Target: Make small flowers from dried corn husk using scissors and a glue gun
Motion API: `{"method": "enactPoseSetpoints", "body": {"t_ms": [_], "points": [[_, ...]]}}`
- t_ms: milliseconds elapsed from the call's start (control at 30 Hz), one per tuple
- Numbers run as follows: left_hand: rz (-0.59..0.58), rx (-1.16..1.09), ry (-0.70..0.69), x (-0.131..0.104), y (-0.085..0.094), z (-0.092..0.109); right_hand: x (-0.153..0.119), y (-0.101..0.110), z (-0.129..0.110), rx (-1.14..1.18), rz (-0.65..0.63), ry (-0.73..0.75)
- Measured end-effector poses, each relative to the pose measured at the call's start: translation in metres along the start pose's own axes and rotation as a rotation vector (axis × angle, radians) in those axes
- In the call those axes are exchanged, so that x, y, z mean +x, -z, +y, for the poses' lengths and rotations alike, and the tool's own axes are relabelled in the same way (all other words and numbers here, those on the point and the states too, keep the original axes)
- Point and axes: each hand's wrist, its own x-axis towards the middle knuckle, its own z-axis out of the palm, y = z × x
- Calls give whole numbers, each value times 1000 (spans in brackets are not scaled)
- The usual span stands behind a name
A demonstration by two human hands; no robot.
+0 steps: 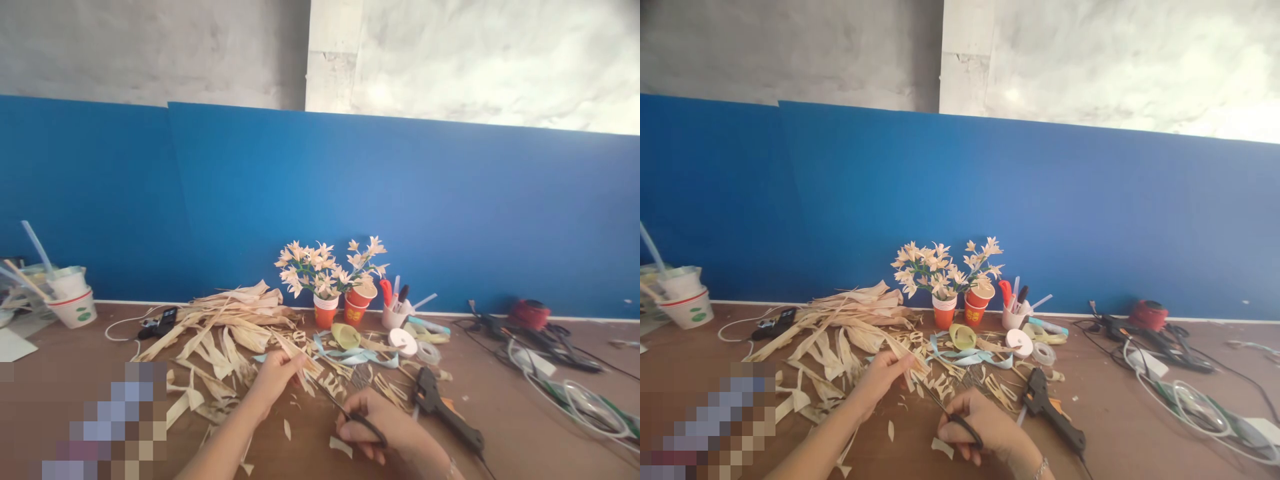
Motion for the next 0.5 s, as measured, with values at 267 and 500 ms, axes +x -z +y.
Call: {"method": "enactPoseSetpoints", "body": {"t_ms": [267, 500], "points": [[-82, 56, 19, -5, 0, 1, 3, 2, 7, -5, -23, 12], [-184, -14, 73, -10, -4, 7, -1, -5, -6, -32, -6, -2]]}}
